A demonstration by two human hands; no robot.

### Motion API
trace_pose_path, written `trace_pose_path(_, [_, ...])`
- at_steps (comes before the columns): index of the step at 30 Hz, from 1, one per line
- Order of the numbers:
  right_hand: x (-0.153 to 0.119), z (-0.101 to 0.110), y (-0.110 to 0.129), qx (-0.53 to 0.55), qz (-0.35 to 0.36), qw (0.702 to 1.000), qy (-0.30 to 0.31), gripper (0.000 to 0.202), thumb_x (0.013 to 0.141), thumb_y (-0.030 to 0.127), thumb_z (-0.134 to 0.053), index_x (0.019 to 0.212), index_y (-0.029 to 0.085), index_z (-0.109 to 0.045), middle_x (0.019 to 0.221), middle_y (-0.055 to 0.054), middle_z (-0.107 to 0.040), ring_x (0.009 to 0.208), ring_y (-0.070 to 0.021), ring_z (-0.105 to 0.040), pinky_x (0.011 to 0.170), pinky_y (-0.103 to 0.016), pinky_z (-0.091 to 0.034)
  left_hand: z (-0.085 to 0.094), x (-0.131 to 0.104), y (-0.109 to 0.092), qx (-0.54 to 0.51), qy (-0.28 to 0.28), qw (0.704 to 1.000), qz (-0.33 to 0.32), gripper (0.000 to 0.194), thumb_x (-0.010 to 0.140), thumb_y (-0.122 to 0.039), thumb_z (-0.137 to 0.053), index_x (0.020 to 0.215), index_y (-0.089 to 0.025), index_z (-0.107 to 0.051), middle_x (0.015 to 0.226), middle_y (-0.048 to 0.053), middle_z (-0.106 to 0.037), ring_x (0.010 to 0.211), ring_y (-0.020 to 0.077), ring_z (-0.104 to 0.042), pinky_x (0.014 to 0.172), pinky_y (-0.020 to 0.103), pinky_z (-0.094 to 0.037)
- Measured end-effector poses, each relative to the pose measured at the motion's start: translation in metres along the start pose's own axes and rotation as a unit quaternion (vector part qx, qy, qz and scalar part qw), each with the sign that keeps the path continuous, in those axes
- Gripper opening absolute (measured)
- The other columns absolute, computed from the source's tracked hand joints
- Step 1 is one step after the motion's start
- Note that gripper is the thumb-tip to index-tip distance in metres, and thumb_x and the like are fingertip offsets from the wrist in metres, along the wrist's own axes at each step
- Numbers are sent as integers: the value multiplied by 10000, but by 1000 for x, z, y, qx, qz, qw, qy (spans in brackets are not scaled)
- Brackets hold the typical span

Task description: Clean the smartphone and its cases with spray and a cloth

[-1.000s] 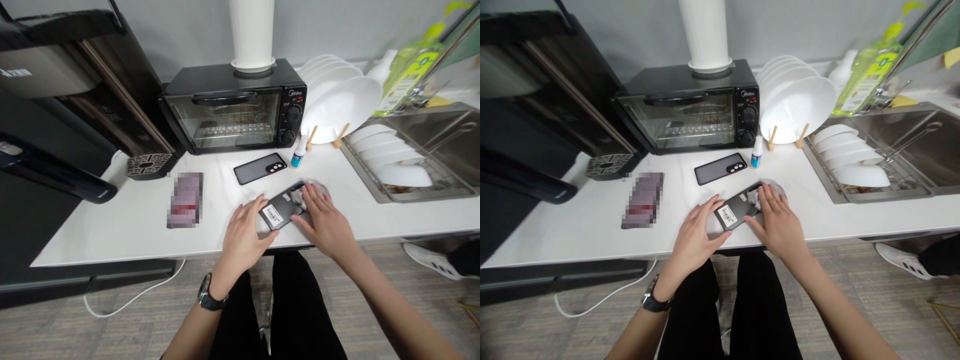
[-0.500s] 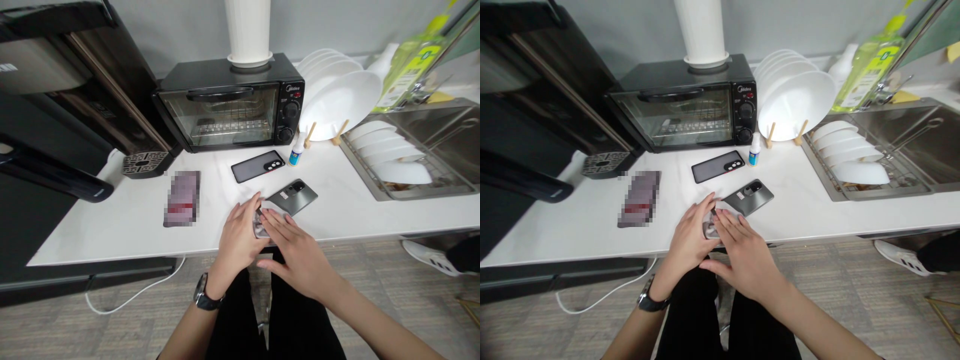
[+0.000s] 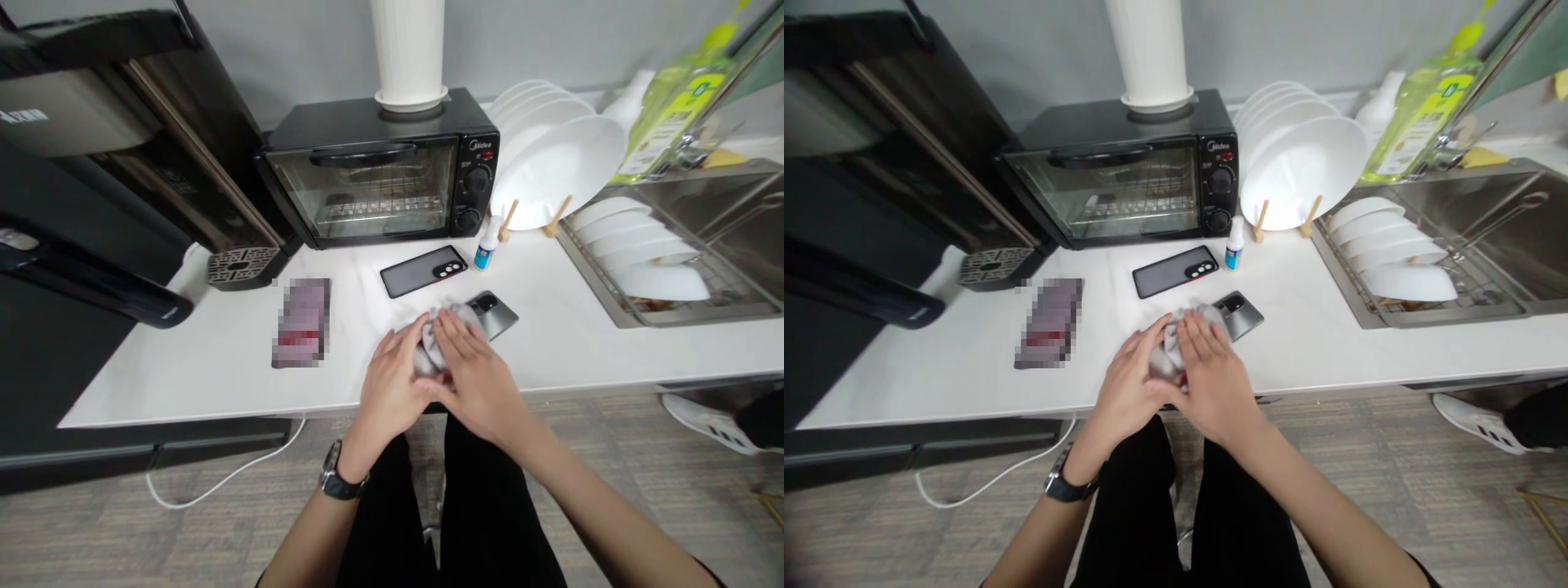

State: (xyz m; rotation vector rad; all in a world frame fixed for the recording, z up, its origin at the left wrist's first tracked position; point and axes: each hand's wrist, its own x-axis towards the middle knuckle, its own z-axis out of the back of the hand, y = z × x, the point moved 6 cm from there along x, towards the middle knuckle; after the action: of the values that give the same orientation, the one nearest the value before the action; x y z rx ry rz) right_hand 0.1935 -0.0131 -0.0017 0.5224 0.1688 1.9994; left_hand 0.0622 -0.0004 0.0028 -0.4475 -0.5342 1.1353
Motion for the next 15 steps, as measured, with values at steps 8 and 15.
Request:
trace_pose_path(8, [-31,20,-19,-15,18,999,30,831,1053,706,-384,1627,107,-418,1695,-148,-417,1581,-308,-413,1274,-591,-408,0,1,-2,-3,-4,1000,5,814,879,-281,-786,1578,-271,-370,1586,54,-594,1464,267,-544,1309,521,-321])
trace_pose_path(15, [8,14,-72,-62,-108,991,-58,1053,982,829,-364,1615,-11,-397,1691,-281,-359,1606,-421,-329,1277,-646,-350,2,0,-4,-4,-8,1000,7,796,895,-328,-800,1569,-291,-378,1586,39,-594,1465,268,-544,1317,534,-300])
